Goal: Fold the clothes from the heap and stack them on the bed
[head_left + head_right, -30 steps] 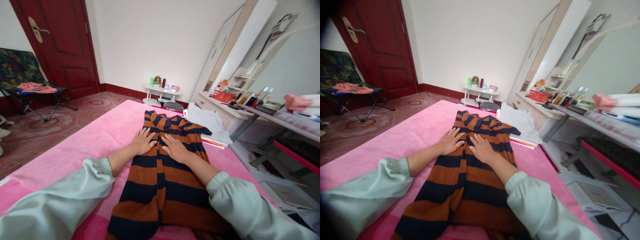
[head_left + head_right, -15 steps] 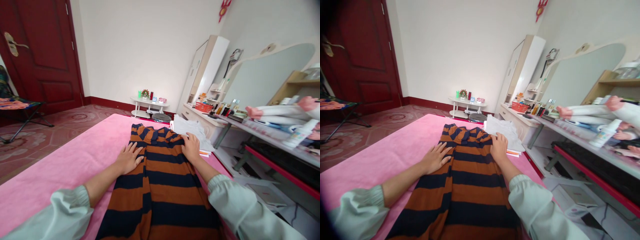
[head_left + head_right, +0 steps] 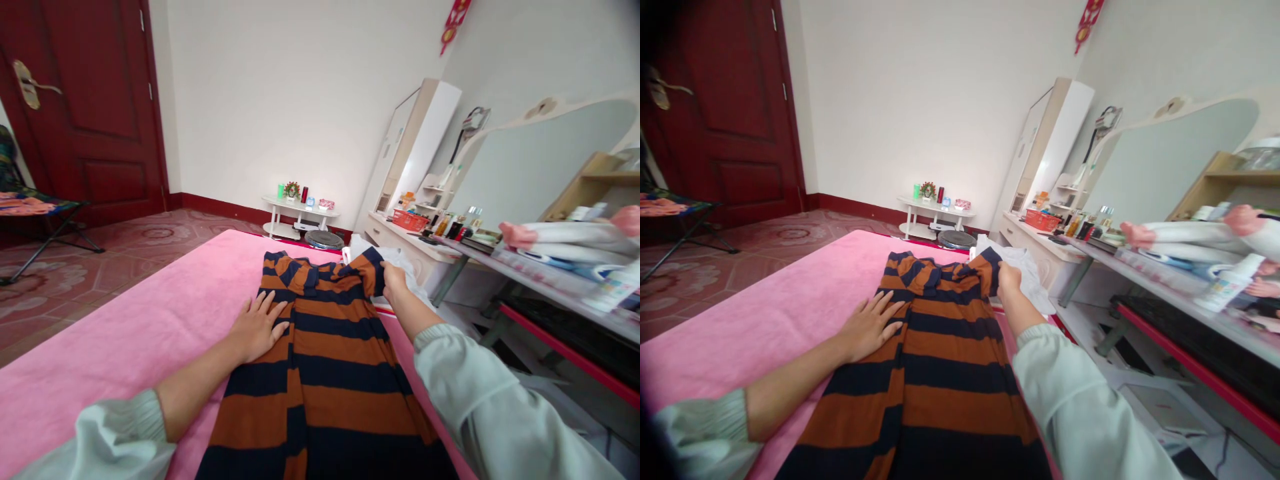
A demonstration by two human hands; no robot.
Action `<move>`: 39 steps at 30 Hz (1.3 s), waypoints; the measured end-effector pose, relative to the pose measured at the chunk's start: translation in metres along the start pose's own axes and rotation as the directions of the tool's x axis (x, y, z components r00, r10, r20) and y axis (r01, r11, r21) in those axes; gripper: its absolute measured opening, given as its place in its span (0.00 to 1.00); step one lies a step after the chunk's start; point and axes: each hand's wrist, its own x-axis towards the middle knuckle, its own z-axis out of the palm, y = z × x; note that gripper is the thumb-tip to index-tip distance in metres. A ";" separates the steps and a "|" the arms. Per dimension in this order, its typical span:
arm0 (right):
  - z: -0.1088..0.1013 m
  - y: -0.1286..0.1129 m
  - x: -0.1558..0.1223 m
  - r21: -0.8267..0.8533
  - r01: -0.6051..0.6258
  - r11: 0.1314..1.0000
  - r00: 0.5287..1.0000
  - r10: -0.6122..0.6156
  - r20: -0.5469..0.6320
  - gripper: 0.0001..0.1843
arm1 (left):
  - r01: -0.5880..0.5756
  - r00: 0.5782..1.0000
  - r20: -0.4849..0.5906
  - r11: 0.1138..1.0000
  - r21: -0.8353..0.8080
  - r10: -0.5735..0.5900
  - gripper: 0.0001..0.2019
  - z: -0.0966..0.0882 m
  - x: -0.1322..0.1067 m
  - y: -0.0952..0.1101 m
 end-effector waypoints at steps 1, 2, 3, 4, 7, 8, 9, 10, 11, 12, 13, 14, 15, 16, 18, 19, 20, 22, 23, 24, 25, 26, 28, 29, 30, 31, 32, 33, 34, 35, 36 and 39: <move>0.005 -0.004 0.001 0.037 -0.048 0.998 0.999 0.048 0.009 0.08 | 0.000 1.000 -0.005 1.000 -0.003 0.000 0.30 0.000 0.000 0.000; 0.012 -0.009 0.001 0.073 -0.094 0.993 0.995 0.092 0.027 0.09 | 0.000 1.000 -0.008 1.000 -0.005 0.000 0.30 0.000 0.000 0.000; 0.018 -0.015 -0.002 0.103 -0.131 0.986 0.991 0.126 0.055 0.10 | -0.001 1.000 -0.009 1.000 -0.008 0.001 0.30 -0.001 0.000 0.000; 0.025 -0.021 -0.007 0.130 -0.156 0.979 0.985 0.144 0.094 0.10 | -0.001 1.000 -0.009 1.000 -0.010 0.001 0.30 -0.002 -0.001 0.000; 0.042 -0.044 -0.031 0.185 -0.194 0.963 0.952 0.139 0.273 0.07 | -0.004 1.000 0.009 1.000 -0.021 0.004 0.30 -0.004 -0.001 -0.001; 0.044 -0.052 -0.041 0.198 -0.195 0.961 0.920 0.110 0.375 0.06 | -0.008 1.000 0.016 1.000 -0.025 0.008 0.30 -0.005 -0.002 -0.002; 0.045 -0.058 -0.051 0.207 -0.184 0.961 0.867 0.059 0.495 0.07 | -0.011 1.000 0.020 1.000 -0.030 0.011 0.30 -0.005 -0.002 -0.003; 0.043 -0.064 -0.060 0.206 -0.154 0.966 0.792 -0.004 0.610 0.11 | -0.016 1.000 0.022 0.999 -0.034 0.016 0.31 -0.005 -0.002 -0.004; 0.039 -0.066 -0.068 0.192 -0.105 0.976 0.709 -0.062 0.703 0.14 | -0.020 1.000 0.023 0.999 -0.038 0.021 0.31 -0.005 -0.002 -0.005; 0.033 -0.067 -0.076 0.162 -0.039 0.986 0.636 -0.100 0.765 0.15 | -0.023 0.999 0.024 0.999 -0.040 0.024 0.31 -0.005 -0.001 -0.006; 0.024 -0.064 -0.082 0.112 0.044 0.993 0.595 -0.116 0.796 0.14 | -0.027 0.999 0.024 0.999 -0.041 0.028 0.31 -0.004 -0.001 -0.007; 0.013 -0.060 -0.088 0.040 0.138 0.990 0.588 -0.115 0.801 0.12 | -0.030 0.999 0.023 0.999 -0.042 0.031 0.31 -0.004 -0.001 -0.007; 0.000 -0.052 -0.093 -0.047 0.234 0.971 0.596 -0.105 0.796 0.09 | -0.033 0.999 0.021 0.999 -0.042 0.034 0.30 -0.003 0.000 -0.007; -0.014 -0.043 -0.099 -0.137 0.330 0.934 0.604 -0.097 0.791 0.07 | -0.034 0.999 0.019 0.999 -0.041 0.035 0.30 -0.003 0.000 -0.006; -0.046 -0.024 -0.110 -0.300 0.503 0.811 0.612 -0.088 0.786 0.08 | -0.032 0.999 0.014 0.999 -0.035 0.032 0.30 -0.002 0.000 -0.005; -0.062 -0.014 -0.116 -0.369 0.564 0.739 0.613 -0.075 0.787 0.10 | -0.031 0.999 0.011 0.999 -0.029 0.031 0.30 -0.002 0.000 -0.004; -0.078 -0.007 -0.124 -0.431 0.601 0.673 0.616 -0.046 0.786 0.12 | -0.029 1.000 0.008 0.999 -0.021 0.030 0.30 -0.002 -0.001 -0.004; -0.106 0.004 -0.141 -0.519 0.632 0.576 0.610 0.043 0.791 0.15 | -0.032 0.999 -0.003 0.999 -0.001 0.032 0.29 -0.004 -0.002 -0.003; -0.119 0.006 -0.150 -0.547 0.637 0.543 0.601 0.094 0.794 0.16 | -0.040 0.999 -0.011 0.999 0.010 0.040 0.28 -0.005 -0.002 -0.002; -0.129 0.007 -0.159 -0.565 0.641 0.519 0.588 0.140 0.796 0.16 | -0.055 0.998 -0.020 0.998 0.021 0.055 0.28 -0.008 -0.001 -0.001; -0.138 0.007 -0.167 -0.576 0.646 0.501 0.578 0.170 0.798 0.17 | -0.077 0.997 -0.026 0.997 0.033 0.078 0.27 -0.012 0.000 0.000; -0.146 0.006 -0.175 -0.581 0.652 0.487 0.573 0.186 0.798 0.17 | -0.103 0.994 -0.026 0.994 0.046 0.104 0.25 -0.016 0.002 0.001; -0.158 0.005 -0.188 -0.587 0.663 0.465 0.570 0.195 0.798 0.17 | -0.147 0.989 -0.010 0.986 0.074 0.148 0.22 -0.027 0.009 0.007; -0.162 0.005 -0.193 -0.583 0.670 0.460 0.568 0.188 0.801 0.16 | -0.152 0.988 -0.002 0.985 0.087 0.152 0.20 -0.033 0.013 0.011; -0.165 0.006 -0.197 -0.575 0.677 0.460 0.567 0.172 0.806 0.16 | -0.141 0.990 0.003 0.986 0.093 0.142 0.19 -0.038 0.017 0.015; -0.167 0.007 -0.200 -0.562 0.684 0.465 0.563 0.153 0.812 0.15 | -0.119 0.993 0.007 0.989 0.089 0.119 0.19 -0.041 0.022 0.020; -0.169 0.009 -0.202 -0.547 0.690 0.474 0.559 0.131 0.819 0.13 | -0.092 0.996 0.012 0.994 0.065 0.091 0.21 -0.044 0.028 0.025; -0.170 0.011 -0.204 -0.531 0.696 0.483 0.554 0.109 0.825 0.10 | -0.066 0.998 0.019 0.998 0.024 0.066 0.23 -0.045 0.033 0.030; -0.171 0.013 -0.205 -0.520 0.699 0.491 0.552 0.092 0.829 0.07 | -0.046 0.998 0.030 0.999 -0.025 0.047 0.25 -0.045 0.038 0.034; -0.170 0.016 -0.205 -0.515 0.698 0.498 0.554 0.081 0.829 0.04 | -0.035 0.998 0.042 0.997 -0.072 0.038 0.25 -0.044 0.043 0.036; -0.170 0.018 -0.205 -0.513 0.689 0.512 0.559 0.074 0.826 0.03 | -0.030 0.998 0.050 0.993 -0.114 0.035 0.23 -0.043 0.047 0.038; -0.166 0.023 -0.202 -0.490 0.575 0.655 0.596 0.074 0.799 0.04 | -0.010 0.998 0.052 0.978 -0.209 0.022 0.11 -0.039 0.058 0.038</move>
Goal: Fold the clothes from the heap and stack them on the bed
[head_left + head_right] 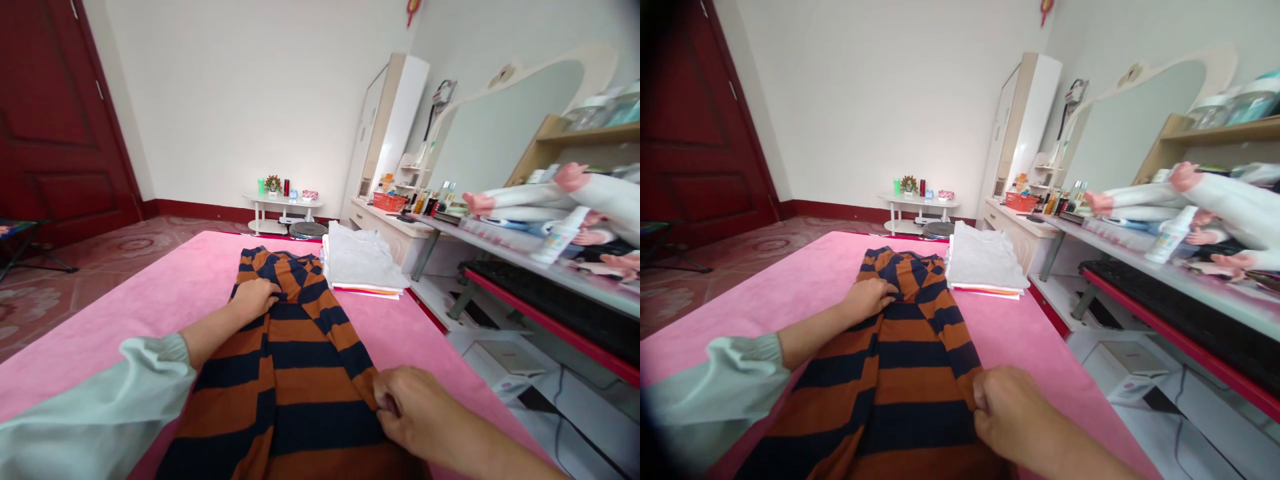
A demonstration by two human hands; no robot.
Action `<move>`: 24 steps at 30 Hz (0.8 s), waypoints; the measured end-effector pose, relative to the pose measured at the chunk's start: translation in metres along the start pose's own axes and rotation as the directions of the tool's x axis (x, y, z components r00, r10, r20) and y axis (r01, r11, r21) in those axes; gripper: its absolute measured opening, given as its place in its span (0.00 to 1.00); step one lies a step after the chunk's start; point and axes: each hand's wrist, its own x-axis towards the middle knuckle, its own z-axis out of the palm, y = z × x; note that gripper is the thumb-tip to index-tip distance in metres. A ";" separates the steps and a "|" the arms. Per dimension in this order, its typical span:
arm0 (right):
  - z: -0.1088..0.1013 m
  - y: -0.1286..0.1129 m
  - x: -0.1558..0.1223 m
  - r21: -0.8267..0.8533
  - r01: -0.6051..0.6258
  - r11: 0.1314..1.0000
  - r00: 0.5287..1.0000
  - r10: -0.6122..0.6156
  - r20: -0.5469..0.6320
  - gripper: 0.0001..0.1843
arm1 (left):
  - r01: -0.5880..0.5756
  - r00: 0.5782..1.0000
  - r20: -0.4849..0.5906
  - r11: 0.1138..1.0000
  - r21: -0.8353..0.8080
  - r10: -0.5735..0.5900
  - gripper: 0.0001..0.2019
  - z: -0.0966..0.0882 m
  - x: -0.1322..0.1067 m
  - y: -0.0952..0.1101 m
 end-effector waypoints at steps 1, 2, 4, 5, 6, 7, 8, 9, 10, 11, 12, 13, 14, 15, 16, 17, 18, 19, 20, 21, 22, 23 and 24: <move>-0.001 0.000 0.003 0.113 -0.016 0.993 1.000 0.015 0.006 0.05 | 0.015 1.000 0.000 0.999 -0.045 -0.015 0.08 0.000 0.003 -0.002; -0.003 -0.001 0.006 0.245 -0.033 0.969 0.999 0.028 0.023 0.06 | 0.037 0.999 0.002 0.994 -0.099 -0.037 0.07 -0.001 0.007 -0.004; -0.010 -0.007 0.012 0.493 -0.073 0.867 0.996 0.036 0.084 0.08 | 0.096 0.995 0.014 0.969 -0.228 -0.096 0.07 -0.005 0.016 -0.007; -0.015 -0.012 0.016 0.584 -0.089 0.807 0.994 0.030 0.110 0.08 | 0.131 0.991 0.021 0.945 -0.299 -0.131 0.07 -0.009 0.022 -0.008; -0.019 -0.019 0.020 0.651 -0.099 0.752 0.992 0.021 0.126 0.09 | 0.166 0.985 0.027 0.914 -0.371 -0.168 0.08 -0.012 0.028 -0.009; -0.024 -0.027 0.024 0.697 -0.102 0.710 0.991 0.007 0.137 0.10 | 0.195 0.979 0.028 0.876 -0.441 -0.203 0.08 -0.017 0.035 -0.010; -0.026 -0.035 0.028 0.728 -0.097 0.678 0.990 -0.010 0.141 0.10 | 0.216 0.971 0.024 0.835 -0.507 -0.236 0.08 -0.021 0.042 -0.011; -0.027 -0.044 0.032 0.751 -0.091 0.654 0.989 -0.027 0.144 0.11 | 0.229 0.963 0.016 0.792 -0.566 -0.268 0.08 -0.025 0.049 -0.011; -0.027 -0.053 0.035 0.770 -0.087 0.632 0.987 -0.047 0.150 0.11 | 0.235 0.955 0.005 0.749 -0.620 -0.295 0.08 -0.029 0.056 -0.012; -0.024 -0.061 0.037 0.782 -0.089 0.617 0.984 -0.065 0.163 0.10 | 0.233 0.948 -0.008 0.708 -0.667 -0.319 0.07 -0.032 0.061 -0.013; -0.019 -0.069 0.039 0.787 -0.094 0.610 0.980 -0.082 0.181 0.09 | 0.227 0.940 -0.020 0.670 -0.707 -0.340 0.07 -0.033 0.066 -0.015; -0.014 -0.075 0.040 0.783 -0.098 0.615 0.973 -0.104 0.204 0.07 | 0.219 0.933 -0.032 0.634 -0.742 -0.360 0.07 -0.033 0.069 -0.017; -0.007 -0.080 0.041 0.770 -0.094 0.631 0.962 -0.140 0.233 0.06 | 0.210 0.925 -0.042 0.600 -0.772 -0.378 0.07 -0.032 0.070 -0.020; -0.001 -0.083 0.043 0.753 -0.082 0.653 0.944 -0.191 0.268 0.05 | 0.201 0.918 -0.051 0.570 -0.797 -0.394 0.07 -0.029 0.069 -0.023; 0.005 -0.085 0.045 0.734 -0.059 0.677 0.922 -0.246 0.300 0.05 | 0.192 0.910 -0.059 0.543 -0.817 -0.409 0.06 -0.024 0.067 -0.027; 0.009 -0.085 0.049 0.712 -0.028 0.701 0.901 -0.291 0.322 0.06 | 0.184 0.904 -0.064 0.520 -0.834 -0.422 0.06 -0.018 0.063 -0.031; 0.012 -0.084 0.054 0.688 0.010 0.725 0.890 -0.321 0.325 0.07 | 0.177 0.899 -0.069 0.501 -0.847 -0.433 0.06 -0.011 0.059 -0.035; 0.013 -0.081 0.063 0.661 0.048 0.749 0.895 -0.326 0.304 0.07 | 0.170 0.894 -0.074 0.487 -0.857 -0.442 0.05 -0.004 0.053 -0.038; 0.012 -0.077 0.075 0.633 0.081 0.770 0.915 -0.309 0.259 0.07 | 0.165 0.891 -0.077 0.476 -0.864 -0.448 0.06 0.003 0.048 -0.041; 0.009 -0.071 0.090 0.603 0.114 0.790 0.941 -0.280 0.189 0.07 | 0.160 0.889 -0.080 0.469 -0.869 -0.451 0.07 0.009 0.043 -0.043; 0.004 -0.064 0.108 0.568 0.150 0.809 0.963 -0.249 0.100 0.07 | 0.154 0.888 -0.085 0.466 -0.872 -0.452 0.08 0.014 0.039 -0.045; -0.001 -0.057 0.129 0.540 0.185 0.821 0.976 -0.220 0.001 0.08 | 0.146 0.889 -0.091 0.465 -0.873 -0.449 0.10 0.019 0.035 -0.046; -0.008 -0.049 0.152 0.495 0.227 0.839 0.974 -0.199 -0.110 0.07 | 0.137 0.891 -0.097 0.467 -0.874 -0.444 0.12 0.022 0.033 -0.047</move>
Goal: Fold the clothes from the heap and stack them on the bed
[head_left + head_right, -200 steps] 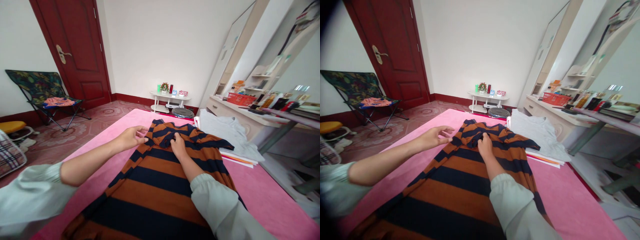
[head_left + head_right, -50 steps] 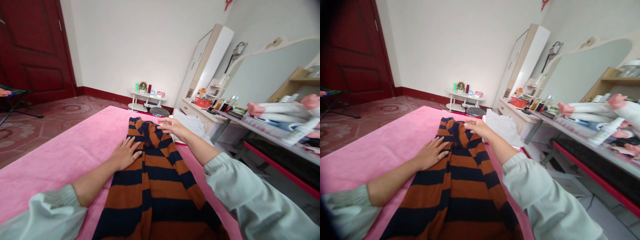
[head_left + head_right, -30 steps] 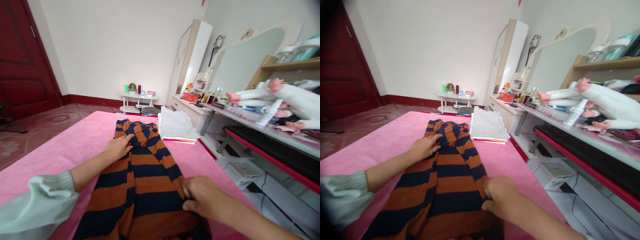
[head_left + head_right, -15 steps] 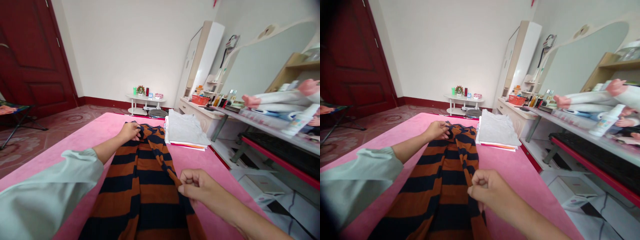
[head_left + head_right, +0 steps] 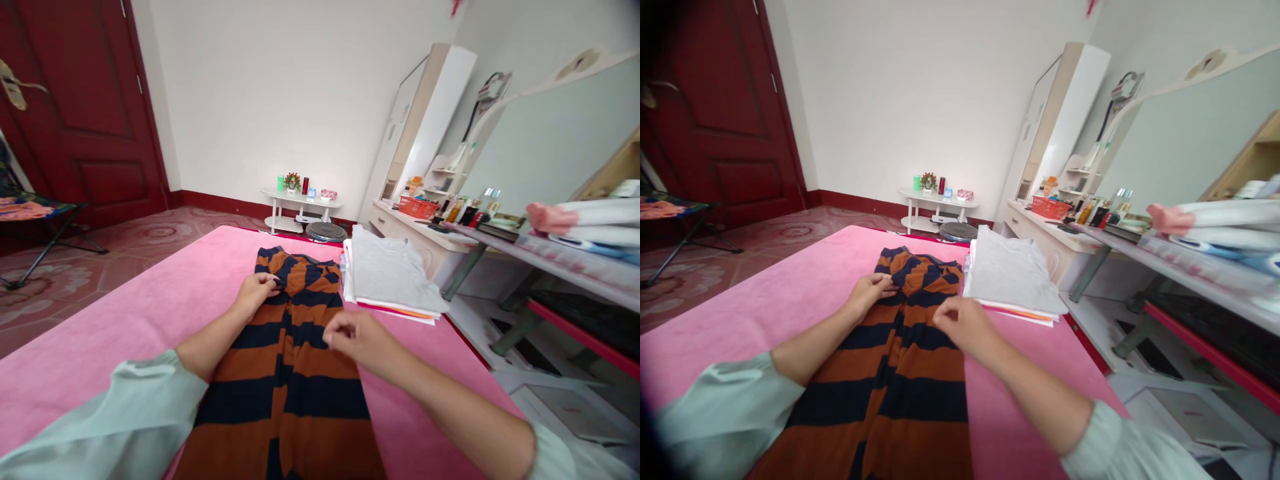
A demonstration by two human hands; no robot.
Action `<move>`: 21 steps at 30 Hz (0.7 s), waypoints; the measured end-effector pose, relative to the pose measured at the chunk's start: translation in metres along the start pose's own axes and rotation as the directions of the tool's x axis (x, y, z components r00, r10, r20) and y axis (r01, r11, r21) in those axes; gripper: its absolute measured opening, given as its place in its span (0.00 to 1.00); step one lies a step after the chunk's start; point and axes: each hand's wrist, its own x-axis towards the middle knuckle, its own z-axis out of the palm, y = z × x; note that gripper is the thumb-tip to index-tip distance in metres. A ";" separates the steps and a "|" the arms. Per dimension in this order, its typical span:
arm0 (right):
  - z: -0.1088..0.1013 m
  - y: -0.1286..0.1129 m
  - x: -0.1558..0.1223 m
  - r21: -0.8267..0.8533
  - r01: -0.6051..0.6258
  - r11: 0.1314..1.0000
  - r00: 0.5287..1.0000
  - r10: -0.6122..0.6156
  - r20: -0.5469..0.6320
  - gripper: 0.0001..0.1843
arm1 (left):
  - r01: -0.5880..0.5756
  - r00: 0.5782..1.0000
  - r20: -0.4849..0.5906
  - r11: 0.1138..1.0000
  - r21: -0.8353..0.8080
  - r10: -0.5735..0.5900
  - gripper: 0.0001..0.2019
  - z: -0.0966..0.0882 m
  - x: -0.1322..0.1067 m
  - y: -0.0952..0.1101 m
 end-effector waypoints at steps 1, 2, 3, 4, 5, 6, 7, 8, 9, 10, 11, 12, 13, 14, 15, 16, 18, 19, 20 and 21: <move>-0.010 0.009 0.022 -0.054 0.045 0.998 0.993 -0.051 -0.110 0.06 | -0.013 1.000 0.006 1.000 0.004 0.013 0.15 0.000 -0.002 -0.003; -0.020 0.017 0.045 -0.101 0.066 0.993 0.976 -0.085 -0.202 0.06 | -0.036 0.999 0.016 0.999 0.022 0.035 0.18 0.001 -0.003 -0.005; -0.028 0.024 0.067 -0.130 0.059 0.990 0.958 -0.093 -0.271 0.06 | -0.066 0.997 0.030 0.996 0.054 0.065 0.20 0.001 -0.004 -0.006; -0.034 0.031 0.088 -0.142 0.035 0.989 0.935 -0.082 -0.344 0.06 | -0.103 0.994 0.047 0.990 0.096 0.099 0.20 0.002 -0.005 -0.007; -0.038 0.037 0.107 -0.144 -0.002 0.990 0.914 -0.056 -0.402 0.07 | -0.143 0.989 0.066 0.979 0.144 0.135 0.18 0.003 -0.005 -0.008; -0.040 0.041 0.124 -0.154 -0.034 0.988 0.903 -0.035 -0.428 0.08 | -0.184 0.982 0.086 0.964 0.193 0.170 0.15 0.004 -0.006 -0.009; -0.039 0.043 0.139 -0.171 -0.061 0.983 0.900 -0.020 -0.436 0.09 | -0.221 0.974 0.104 0.947 0.233 0.202 0.11 0.005 -0.008 -0.009; -0.036 0.045 0.152 -0.197 -0.077 0.977 0.906 -0.014 -0.424 0.10 | -0.248 0.967 0.119 0.934 0.258 0.224 0.08 0.006 -0.009 -0.009; -0.032 0.045 0.163 -0.226 -0.082 0.971 0.916 -0.016 -0.400 0.12 | -0.281 0.958 0.144 0.916 0.287 0.249 0.06 0.007 -0.011 -0.009; -0.026 0.045 0.173 -0.257 -0.079 0.963 0.928 -0.023 -0.372 0.14 | -0.332 0.941 0.188 0.883 0.332 0.282 0.07 0.008 -0.014 -0.008; -0.020 0.044 0.180 -0.288 -0.074 0.955 0.939 -0.030 -0.342 0.16 | -0.396 0.915 0.244 0.831 0.390 0.321 0.10 0.009 -0.016 -0.007; -0.014 0.043 0.186 -0.317 -0.074 0.946 0.948 -0.032 -0.317 0.18 | -0.467 0.881 0.308 0.760 0.452 0.358 0.12 0.009 -0.019 -0.005; -0.008 0.042 0.190 -0.345 -0.078 0.935 0.954 -0.030 -0.297 0.21 | -0.534 0.844 0.372 0.675 0.509 0.388 0.14 0.010 -0.021 -0.004; -0.003 0.041 0.194 -0.378 -0.088 0.922 0.960 -0.023 -0.279 0.23 | -0.589 0.808 0.427 0.588 0.554 0.406 0.16 0.010 -0.023 -0.002; 0.002 0.041 0.196 -0.409 -0.103 0.907 0.964 -0.011 -0.266 0.25 | -0.625 0.780 0.466 0.520 0.581 0.417 0.17 0.011 -0.024 -0.001; 0.005 0.040 0.196 -0.436 -0.123 0.892 0.965 0.006 -0.261 0.25 | -0.643 0.765 0.485 0.484 0.593 0.423 0.18 0.011 -0.026 0.000; 0.011 0.042 0.195 -0.473 -0.165 0.866 0.963 0.037 -0.268 0.19 | -0.664 0.747 0.509 0.448 0.599 0.428 0.18 0.011 -0.028 0.002; 0.014 0.042 0.193 -0.492 -0.188 0.850 0.958 0.048 -0.283 0.16 | -0.672 0.740 0.518 0.434 0.600 0.430 0.18 0.011 -0.028 0.003; 0.016 0.044 0.190 -0.511 -0.213 0.833 0.950 0.053 -0.309 0.15 | -0.680 0.732 0.528 0.420 0.601 0.430 0.18 0.011 -0.028 0.003; 0.018 0.045 0.187 -0.531 -0.235 0.815 0.939 0.049 -0.340 0.17 | -0.689 0.724 0.541 0.405 0.601 0.429 0.18 0.011 -0.029 0.004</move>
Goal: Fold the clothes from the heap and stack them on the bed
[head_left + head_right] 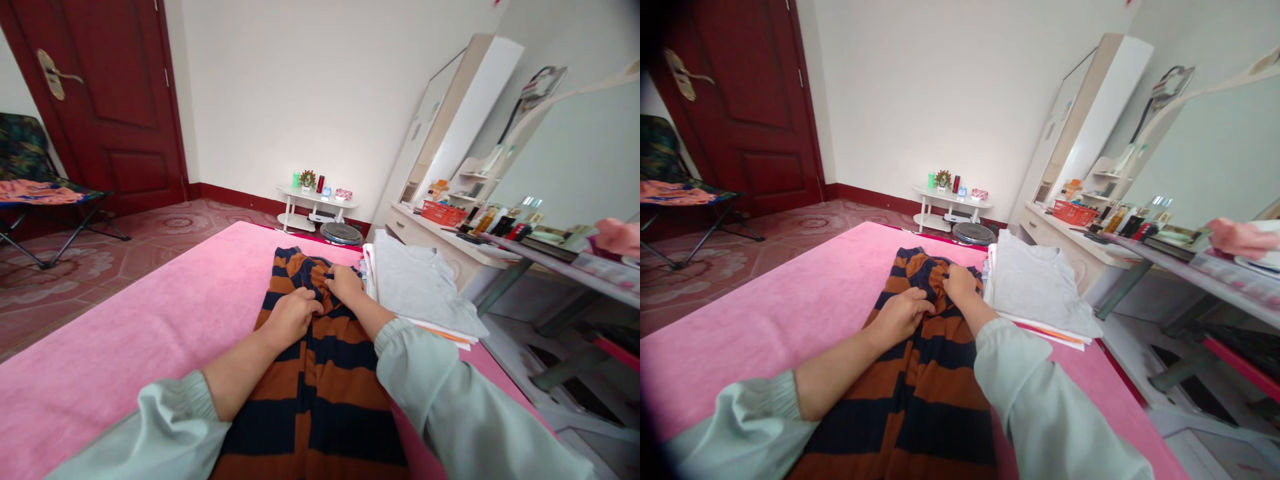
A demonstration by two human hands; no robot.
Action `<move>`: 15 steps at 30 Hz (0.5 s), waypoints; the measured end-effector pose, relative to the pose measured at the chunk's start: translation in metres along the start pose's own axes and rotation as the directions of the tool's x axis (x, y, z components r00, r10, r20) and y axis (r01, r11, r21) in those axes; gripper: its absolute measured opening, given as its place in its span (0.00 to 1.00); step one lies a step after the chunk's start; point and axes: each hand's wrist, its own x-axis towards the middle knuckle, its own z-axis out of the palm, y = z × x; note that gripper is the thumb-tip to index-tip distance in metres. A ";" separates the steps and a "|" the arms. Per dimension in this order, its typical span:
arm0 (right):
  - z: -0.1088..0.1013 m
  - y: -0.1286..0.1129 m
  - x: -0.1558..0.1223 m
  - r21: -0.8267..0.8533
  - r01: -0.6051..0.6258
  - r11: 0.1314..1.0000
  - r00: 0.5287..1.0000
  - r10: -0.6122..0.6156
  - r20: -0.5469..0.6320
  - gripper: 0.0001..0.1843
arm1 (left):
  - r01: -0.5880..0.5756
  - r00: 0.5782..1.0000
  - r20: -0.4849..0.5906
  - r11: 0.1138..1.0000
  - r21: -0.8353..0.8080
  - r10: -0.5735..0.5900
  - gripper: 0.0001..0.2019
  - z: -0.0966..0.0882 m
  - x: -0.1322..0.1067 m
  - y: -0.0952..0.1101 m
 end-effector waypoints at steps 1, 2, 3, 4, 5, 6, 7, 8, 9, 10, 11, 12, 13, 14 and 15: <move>0.001 0.001 -0.004 -0.024 0.001 1.000 1.000 -0.002 -0.029 0.20 | -0.016 1.000 0.012 1.000 0.013 0.016 0.18 -0.001 0.000 0.001; 0.002 0.003 -0.007 -0.039 0.031 0.999 0.998 -0.032 -0.050 0.24 | -0.034 0.999 0.024 0.999 0.024 0.034 0.19 -0.001 0.000 0.002; 0.002 0.005 -0.011 -0.046 0.088 0.995 0.994 -0.090 -0.054 0.26 | -0.053 0.998 0.036 0.998 0.032 0.051 0.19 -0.002 0.000 0.003; 0.002 0.007 -0.013 -0.040 0.162 0.986 0.986 -0.164 -0.039 0.26 | -0.071 0.996 0.047 0.997 0.036 0.069 0.20 -0.002 0.000 0.003; 0.001 0.008 -0.014 -0.021 0.228 0.973 0.974 -0.228 -0.010 0.24 | -0.084 0.995 0.056 0.996 0.032 0.082 0.20 -0.003 0.000 0.004; 0.000 0.009 -0.015 0.000 0.267 0.964 0.963 -0.267 0.022 0.20 | -0.088 0.994 0.059 0.996 0.016 0.087 0.20 -0.003 -0.001 0.005; -0.001 0.010 -0.015 0.015 0.272 0.962 0.961 -0.273 0.048 0.15 | -0.078 0.996 0.049 0.997 -0.012 0.078 0.18 -0.003 -0.001 0.005; -0.003 0.010 -0.014 0.022 0.249 0.968 0.966 -0.250 0.064 0.11 | -0.045 0.999 0.018 0.998 -0.052 0.046 0.16 -0.003 -0.001 0.005; -0.005 0.010 -0.013 0.029 0.215 0.976 0.974 -0.217 0.062 0.09 | 0.009 0.999 -0.039 0.995 -0.104 -0.013 0.15 -0.003 0.000 0.005; -0.007 0.008 -0.014 0.043 0.191 0.981 0.981 -0.193 0.037 0.07 | 0.078 0.988 -0.117 0.984 -0.161 -0.098 0.16 -0.003 0.000 0.004; -0.009 0.007 -0.015 0.067 0.189 0.980 0.982 -0.189 -0.006 0.07 | 0.144 0.961 -0.203 0.965 -0.217 -0.189 0.21 -0.003 0.001 0.002; -0.010 0.004 -0.018 0.099 0.214 0.972 0.976 -0.209 -0.058 0.07 | 0.195 0.920 -0.285 0.946 -0.260 -0.269 0.27 -0.003 0.003 0.000; -0.012 0.002 -0.023 0.134 0.259 0.956 0.963 -0.246 -0.110 0.07 | 0.228 0.878 -0.353 0.931 -0.285 -0.323 0.33 -0.003 0.004 -0.003; -0.013 0.000 -0.028 0.164 0.319 0.933 0.943 -0.297 -0.149 0.07 | 0.240 0.851 -0.397 0.926 -0.290 -0.345 0.38 -0.002 0.005 -0.005; -0.013 -0.001 -0.035 0.182 0.388 0.904 0.918 -0.362 -0.160 0.07 | 0.240 0.847 -0.407 0.929 -0.282 -0.343 0.41 -0.002 0.006 -0.008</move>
